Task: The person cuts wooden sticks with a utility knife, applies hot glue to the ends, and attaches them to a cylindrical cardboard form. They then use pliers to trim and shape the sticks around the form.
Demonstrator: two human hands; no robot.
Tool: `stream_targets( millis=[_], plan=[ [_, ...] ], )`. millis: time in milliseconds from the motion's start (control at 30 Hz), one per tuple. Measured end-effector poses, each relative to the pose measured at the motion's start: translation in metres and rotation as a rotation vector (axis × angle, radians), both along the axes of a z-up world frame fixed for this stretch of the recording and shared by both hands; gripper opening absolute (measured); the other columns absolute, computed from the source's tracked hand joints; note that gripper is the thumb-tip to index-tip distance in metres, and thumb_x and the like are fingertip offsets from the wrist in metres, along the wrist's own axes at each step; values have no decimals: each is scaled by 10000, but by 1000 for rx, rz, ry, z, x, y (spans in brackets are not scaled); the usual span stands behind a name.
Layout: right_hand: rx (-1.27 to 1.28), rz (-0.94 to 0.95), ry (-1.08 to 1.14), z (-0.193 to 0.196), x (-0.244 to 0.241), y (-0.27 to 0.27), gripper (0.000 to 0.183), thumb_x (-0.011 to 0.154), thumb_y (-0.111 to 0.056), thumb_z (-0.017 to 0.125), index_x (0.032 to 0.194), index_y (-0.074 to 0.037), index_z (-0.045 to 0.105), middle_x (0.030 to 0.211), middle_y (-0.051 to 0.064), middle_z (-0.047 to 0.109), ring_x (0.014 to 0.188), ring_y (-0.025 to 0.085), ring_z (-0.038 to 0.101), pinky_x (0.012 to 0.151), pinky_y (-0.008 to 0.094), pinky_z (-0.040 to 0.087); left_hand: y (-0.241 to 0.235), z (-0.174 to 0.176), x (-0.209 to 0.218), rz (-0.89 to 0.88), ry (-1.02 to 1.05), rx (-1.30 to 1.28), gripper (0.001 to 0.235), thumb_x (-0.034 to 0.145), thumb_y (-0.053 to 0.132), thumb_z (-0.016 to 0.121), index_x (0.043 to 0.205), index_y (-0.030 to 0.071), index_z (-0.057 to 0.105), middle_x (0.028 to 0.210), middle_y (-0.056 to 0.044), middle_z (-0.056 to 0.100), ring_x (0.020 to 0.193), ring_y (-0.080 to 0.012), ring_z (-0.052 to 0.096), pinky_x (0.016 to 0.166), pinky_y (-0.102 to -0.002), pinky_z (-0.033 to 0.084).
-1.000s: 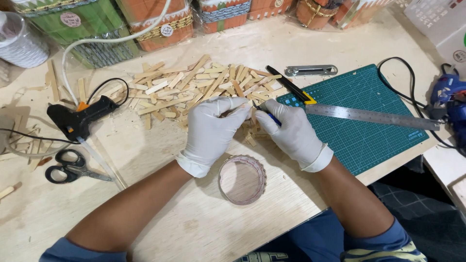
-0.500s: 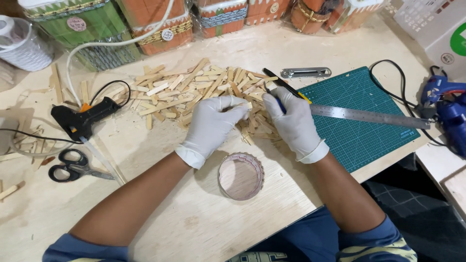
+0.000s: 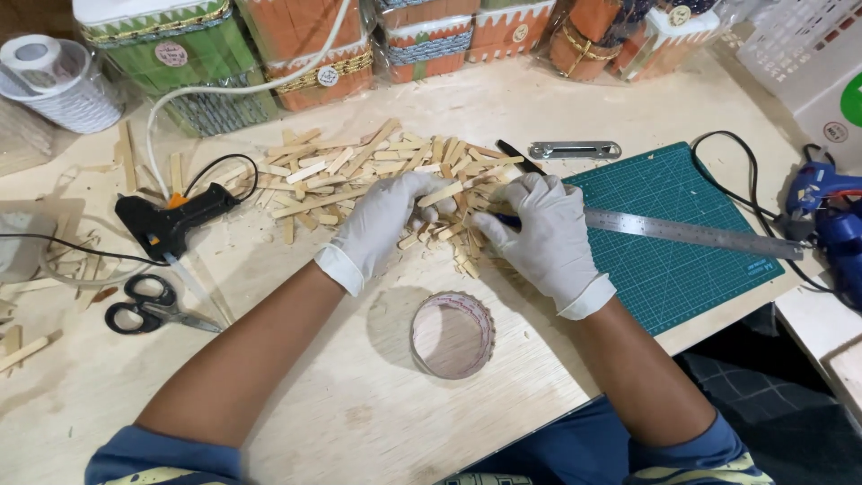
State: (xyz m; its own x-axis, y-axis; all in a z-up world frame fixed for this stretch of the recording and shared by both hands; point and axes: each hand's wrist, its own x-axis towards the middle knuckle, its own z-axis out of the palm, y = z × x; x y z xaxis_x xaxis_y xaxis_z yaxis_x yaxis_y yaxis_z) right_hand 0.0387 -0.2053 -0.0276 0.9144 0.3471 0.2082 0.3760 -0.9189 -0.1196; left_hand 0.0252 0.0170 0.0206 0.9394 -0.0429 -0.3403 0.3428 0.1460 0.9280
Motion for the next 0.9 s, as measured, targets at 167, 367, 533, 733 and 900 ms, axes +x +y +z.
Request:
stream_targets(
  millis=[167, 367, 533, 733, 900],
  plan=[
    [366, -38, -22, -15, 5, 3, 260, 964, -537, 685, 1114, -325, 688, 1065, -40, 618, 1097, 246, 616, 936, 438, 518, 3, -7, -2, -98, -52, 112, 454, 838, 353, 587, 1105, 45, 788, 852, -133, 786, 668, -119, 654, 524, -183, 432],
    [523, 98, -2, -18, 4, 14, 195, 853, -389, 828, 962, -248, 749, 907, -11, 704, 972, 258, 673, 873, 417, 555, -4, -14, -8, -202, -133, 255, 418, 874, 383, 568, 1042, 88, 812, 845, -97, 791, 699, -132, 675, 574, -204, 462],
    [607, -2, 153, -2, 0, 18, 139, 876, -346, 817, 948, -236, 771, 885, 27, 725, 967, 272, 691, 960, 414, 534, -9, -25, -12, -135, -232, 200, 319, 839, 152, 693, 1138, 87, 784, 868, -117, 787, 730, -130, 670, 644, -217, 522],
    [899, -180, 409, -7, 14, 18, 50, 920, -304, 775, 924, -255, 783, 774, 5, 718, 718, 188, 728, 650, 351, 654, -18, -42, -9, -26, -503, 154, 288, 825, 118, 812, 1110, 151, 791, 998, -70, 793, 940, -100, 678, 885, -281, 555],
    [1084, -89, 440, 5, 6, 23, 74, 939, -187, 735, 897, -137, 770, 760, 65, 714, 710, 158, 690, 598, 337, 653, -18, -26, -22, 108, -484, 179, 170, 895, 134, 759, 1057, 137, 810, 926, -54, 800, 871, -81, 654, 870, -290, 558]
  ],
)
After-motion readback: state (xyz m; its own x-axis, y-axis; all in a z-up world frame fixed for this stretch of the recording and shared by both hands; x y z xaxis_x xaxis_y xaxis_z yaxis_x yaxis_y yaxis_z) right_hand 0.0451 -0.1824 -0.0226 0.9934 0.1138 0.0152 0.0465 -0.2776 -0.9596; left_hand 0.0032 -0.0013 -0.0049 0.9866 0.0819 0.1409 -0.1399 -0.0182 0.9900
